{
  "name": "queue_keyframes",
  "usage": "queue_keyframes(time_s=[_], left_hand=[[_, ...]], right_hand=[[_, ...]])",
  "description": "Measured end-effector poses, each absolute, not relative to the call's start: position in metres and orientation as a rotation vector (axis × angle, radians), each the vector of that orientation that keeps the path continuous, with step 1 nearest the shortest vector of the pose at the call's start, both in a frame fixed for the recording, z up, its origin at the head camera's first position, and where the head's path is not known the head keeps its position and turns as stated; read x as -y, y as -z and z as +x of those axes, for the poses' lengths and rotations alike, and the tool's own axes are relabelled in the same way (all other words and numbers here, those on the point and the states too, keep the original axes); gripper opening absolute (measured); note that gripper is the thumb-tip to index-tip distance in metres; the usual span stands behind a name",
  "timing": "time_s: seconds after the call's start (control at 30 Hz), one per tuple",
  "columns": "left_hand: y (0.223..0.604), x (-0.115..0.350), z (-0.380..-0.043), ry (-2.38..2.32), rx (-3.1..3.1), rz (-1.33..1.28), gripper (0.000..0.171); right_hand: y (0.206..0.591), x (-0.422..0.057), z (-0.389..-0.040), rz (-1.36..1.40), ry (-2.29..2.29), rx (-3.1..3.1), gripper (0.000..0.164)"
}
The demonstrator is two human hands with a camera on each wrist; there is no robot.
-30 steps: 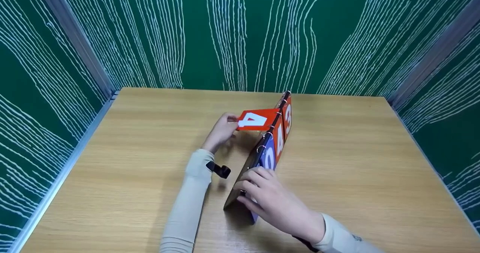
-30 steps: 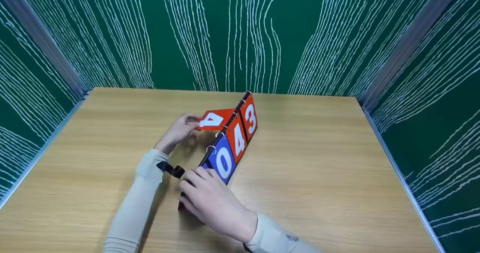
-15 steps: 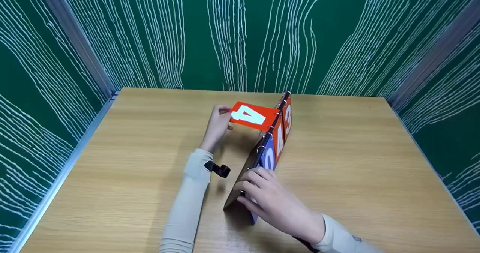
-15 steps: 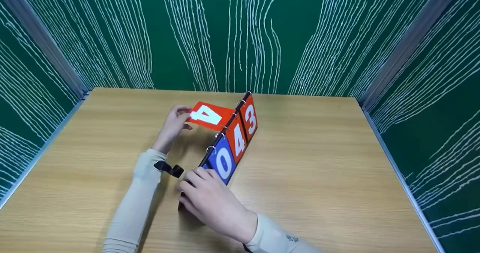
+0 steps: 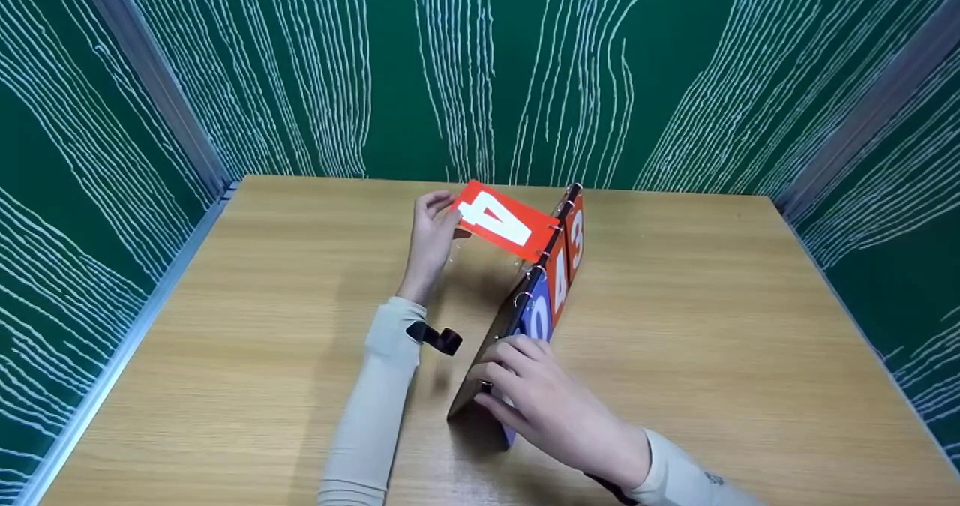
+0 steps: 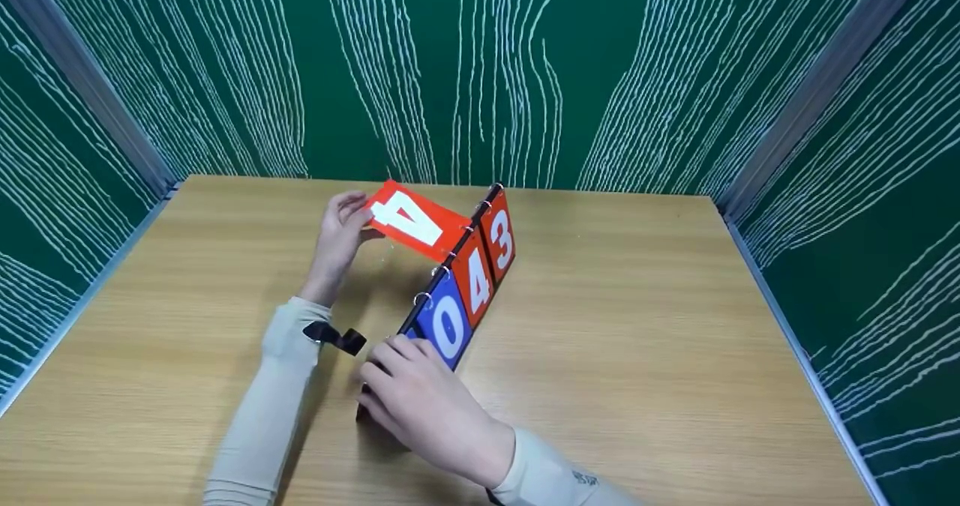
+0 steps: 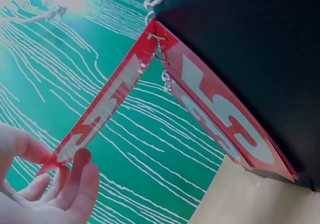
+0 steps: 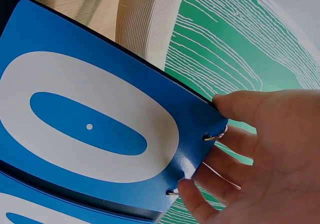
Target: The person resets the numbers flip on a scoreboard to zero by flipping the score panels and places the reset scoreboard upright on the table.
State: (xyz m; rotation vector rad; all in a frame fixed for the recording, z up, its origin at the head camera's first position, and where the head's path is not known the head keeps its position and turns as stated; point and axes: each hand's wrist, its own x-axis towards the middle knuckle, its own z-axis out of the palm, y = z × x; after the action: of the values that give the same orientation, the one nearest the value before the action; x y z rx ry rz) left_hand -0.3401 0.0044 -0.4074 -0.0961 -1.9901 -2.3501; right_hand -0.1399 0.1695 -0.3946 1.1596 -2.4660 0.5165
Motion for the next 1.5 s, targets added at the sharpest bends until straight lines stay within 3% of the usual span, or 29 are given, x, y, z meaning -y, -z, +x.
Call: queue_keyframes(time_s=[0.57, 1.5], left_hand=[[0.39, -0.012, -0.323, 2.359, 1.889, -0.492, 0.054], [0.379, -0.024, -0.307, 2.302, 2.049, -0.845, 0.057]], right_hand=[[0.395, -0.169, -0.141, 1.168, -0.522, 2.412, 0.022], [0.396, -0.168, -0.142, 1.17, -0.511, 2.392, 0.017]])
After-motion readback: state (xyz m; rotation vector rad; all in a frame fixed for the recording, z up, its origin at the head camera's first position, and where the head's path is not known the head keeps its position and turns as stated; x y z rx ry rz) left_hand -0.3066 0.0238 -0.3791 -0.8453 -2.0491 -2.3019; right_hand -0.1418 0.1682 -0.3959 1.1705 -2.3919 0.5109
